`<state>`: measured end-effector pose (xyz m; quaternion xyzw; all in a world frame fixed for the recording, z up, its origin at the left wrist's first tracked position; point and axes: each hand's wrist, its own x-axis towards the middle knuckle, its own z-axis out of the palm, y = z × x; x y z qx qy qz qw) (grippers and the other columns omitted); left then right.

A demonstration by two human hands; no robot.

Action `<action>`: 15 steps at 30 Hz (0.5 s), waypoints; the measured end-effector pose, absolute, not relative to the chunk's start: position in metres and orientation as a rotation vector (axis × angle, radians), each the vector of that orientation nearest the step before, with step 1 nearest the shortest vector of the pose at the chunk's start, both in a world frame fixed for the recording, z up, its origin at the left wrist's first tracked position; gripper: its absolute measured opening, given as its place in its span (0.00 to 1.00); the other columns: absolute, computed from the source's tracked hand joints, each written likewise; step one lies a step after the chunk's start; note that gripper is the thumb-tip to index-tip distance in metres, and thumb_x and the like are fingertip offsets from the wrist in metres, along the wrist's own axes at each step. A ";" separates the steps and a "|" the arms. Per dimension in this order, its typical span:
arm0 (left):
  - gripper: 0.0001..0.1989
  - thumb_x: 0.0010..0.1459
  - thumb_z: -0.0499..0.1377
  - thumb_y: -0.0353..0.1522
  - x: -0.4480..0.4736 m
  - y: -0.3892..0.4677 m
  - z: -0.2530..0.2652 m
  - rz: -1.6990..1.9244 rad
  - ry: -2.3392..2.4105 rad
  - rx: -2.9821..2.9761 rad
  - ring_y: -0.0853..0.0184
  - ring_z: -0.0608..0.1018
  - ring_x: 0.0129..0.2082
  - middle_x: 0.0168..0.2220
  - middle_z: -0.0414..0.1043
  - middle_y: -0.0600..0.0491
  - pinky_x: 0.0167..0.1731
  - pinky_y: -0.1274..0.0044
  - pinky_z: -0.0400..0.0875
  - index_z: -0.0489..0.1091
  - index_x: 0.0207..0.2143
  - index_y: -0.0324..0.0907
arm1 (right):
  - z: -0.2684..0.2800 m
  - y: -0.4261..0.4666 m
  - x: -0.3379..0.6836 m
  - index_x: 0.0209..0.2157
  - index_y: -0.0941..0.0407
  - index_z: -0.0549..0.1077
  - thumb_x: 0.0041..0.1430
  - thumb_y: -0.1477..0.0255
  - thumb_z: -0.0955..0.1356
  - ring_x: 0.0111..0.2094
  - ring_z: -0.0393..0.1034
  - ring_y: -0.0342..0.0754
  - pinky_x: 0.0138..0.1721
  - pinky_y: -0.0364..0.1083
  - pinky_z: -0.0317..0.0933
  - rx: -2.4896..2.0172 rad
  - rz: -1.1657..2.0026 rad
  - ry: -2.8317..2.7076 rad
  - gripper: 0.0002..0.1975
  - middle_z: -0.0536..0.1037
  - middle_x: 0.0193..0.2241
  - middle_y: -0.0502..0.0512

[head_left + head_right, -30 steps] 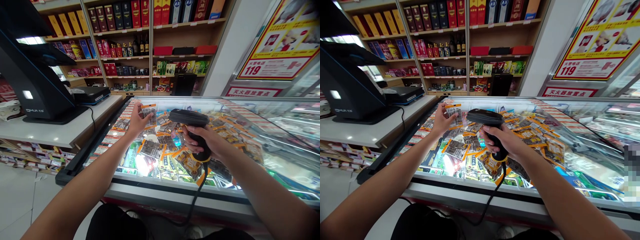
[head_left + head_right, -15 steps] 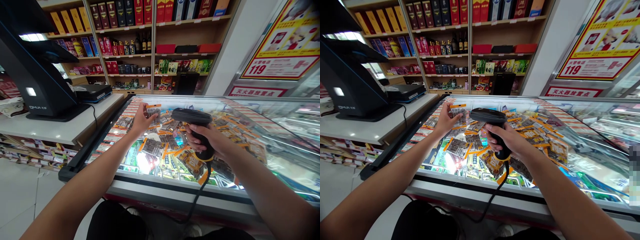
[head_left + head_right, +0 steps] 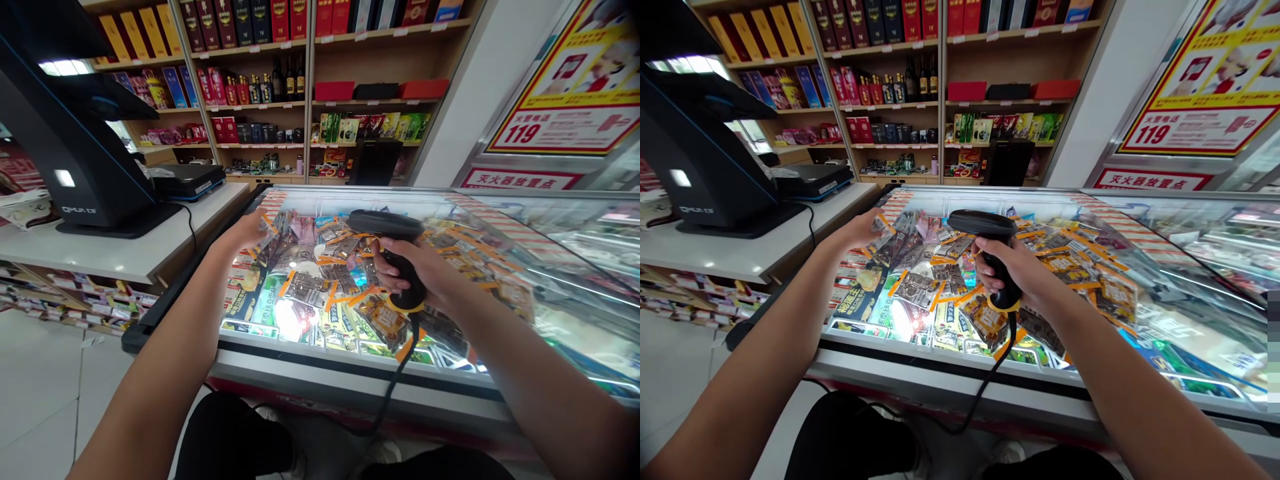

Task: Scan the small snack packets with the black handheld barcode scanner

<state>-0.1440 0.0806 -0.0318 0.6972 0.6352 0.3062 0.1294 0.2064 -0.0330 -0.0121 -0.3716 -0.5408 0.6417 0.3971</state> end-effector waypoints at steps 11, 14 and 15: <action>0.32 0.57 0.62 0.52 -0.095 0.038 -0.013 0.076 1.251 2.476 0.53 0.70 0.61 0.65 0.66 0.49 0.58 0.66 0.65 0.70 0.60 0.52 | -0.020 -0.026 0.205 0.36 0.53 0.66 0.64 0.64 0.70 0.17 0.53 0.39 0.19 0.40 0.48 -0.987 1.613 -1.310 0.11 0.62 0.20 0.45; 0.32 0.49 0.67 0.54 -0.081 0.032 -0.018 -0.090 1.137 2.447 0.54 0.74 0.55 0.60 0.71 0.49 0.51 0.68 0.68 0.74 0.54 0.52 | -0.021 -0.026 0.206 0.36 0.53 0.67 0.64 0.64 0.70 0.17 0.52 0.39 0.19 0.40 0.48 -0.965 1.638 -1.322 0.10 0.62 0.20 0.45; 0.31 0.48 0.68 0.53 -0.078 0.031 -0.020 -0.126 1.141 2.443 0.55 0.76 0.51 0.57 0.74 0.49 0.47 0.68 0.69 0.75 0.52 0.51 | -0.020 -0.026 0.206 0.37 0.53 0.66 0.65 0.64 0.70 0.17 0.52 0.39 0.19 0.40 0.49 -0.971 1.648 -1.319 0.10 0.62 0.20 0.45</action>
